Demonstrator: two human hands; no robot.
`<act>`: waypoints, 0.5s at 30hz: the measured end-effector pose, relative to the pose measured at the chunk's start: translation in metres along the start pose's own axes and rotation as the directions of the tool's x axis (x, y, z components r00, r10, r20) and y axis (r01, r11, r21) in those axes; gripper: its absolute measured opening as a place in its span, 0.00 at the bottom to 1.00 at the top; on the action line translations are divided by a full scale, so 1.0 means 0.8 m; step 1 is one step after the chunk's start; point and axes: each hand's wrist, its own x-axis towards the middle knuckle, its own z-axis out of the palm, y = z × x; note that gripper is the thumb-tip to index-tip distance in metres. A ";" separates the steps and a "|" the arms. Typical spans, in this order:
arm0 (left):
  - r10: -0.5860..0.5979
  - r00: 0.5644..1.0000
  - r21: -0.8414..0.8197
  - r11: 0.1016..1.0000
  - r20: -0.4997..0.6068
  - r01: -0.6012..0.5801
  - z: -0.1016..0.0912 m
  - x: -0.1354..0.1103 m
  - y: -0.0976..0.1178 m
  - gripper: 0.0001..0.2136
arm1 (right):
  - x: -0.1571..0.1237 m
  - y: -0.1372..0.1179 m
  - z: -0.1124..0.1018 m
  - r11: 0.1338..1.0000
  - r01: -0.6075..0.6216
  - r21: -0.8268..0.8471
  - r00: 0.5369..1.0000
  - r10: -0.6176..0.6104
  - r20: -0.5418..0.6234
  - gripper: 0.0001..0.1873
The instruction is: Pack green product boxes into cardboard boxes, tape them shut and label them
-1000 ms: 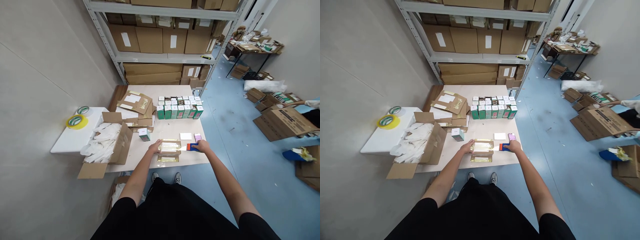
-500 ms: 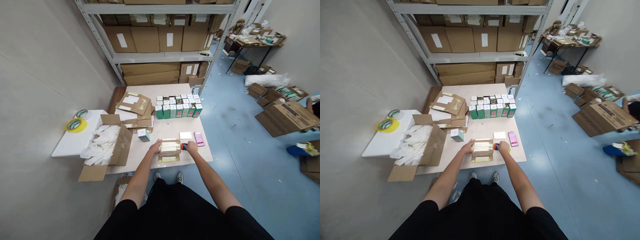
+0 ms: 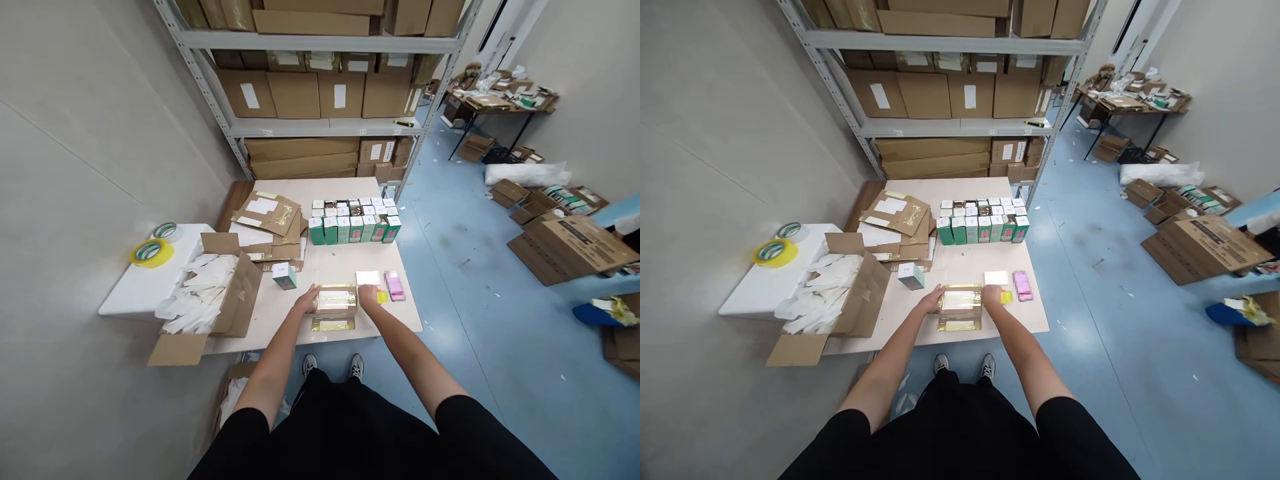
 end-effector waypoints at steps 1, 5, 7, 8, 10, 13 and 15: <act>0.000 1.000 -0.004 1.000 0.014 0.000 0.001 0.000 -0.001 0.56 | -0.007 0.008 0.005 1.000 -0.018 -0.013 1.000 0.018 0.001 0.11; -0.022 1.000 -0.036 0.999 0.012 0.022 0.003 0.004 -0.002 0.57 | -0.032 0.063 0.037 0.984 -0.177 -0.020 0.978 0.173 -0.119 0.21; -0.041 0.999 -0.004 0.999 0.029 0.042 0.003 0.006 -0.002 0.58 | -0.039 0.094 0.054 0.985 -0.170 -0.034 0.966 0.160 -0.202 0.21; -0.051 0.998 0.023 0.998 0.040 0.051 0.002 0.007 -0.002 0.59 | -0.040 0.108 0.061 0.985 -0.170 -0.042 0.964 0.157 -0.213 0.20; -0.066 0.996 0.075 0.995 0.059 0.062 0.001 0.007 -0.001 0.59 | -0.040 0.132 0.072 0.984 -0.175 -0.041 0.972 0.166 -0.167 0.20; -0.066 0.996 0.103 0.993 0.067 0.059 -0.001 0.006 0.000 0.59 | -0.037 0.153 0.081 0.980 -0.200 -0.013 0.979 0.199 -0.053 0.23; -0.074 0.995 0.109 0.992 0.073 0.066 -0.002 0.004 0.002 0.59 | -0.035 0.161 0.086 0.979 -0.205 0.011 0.978 0.205 -0.027 0.24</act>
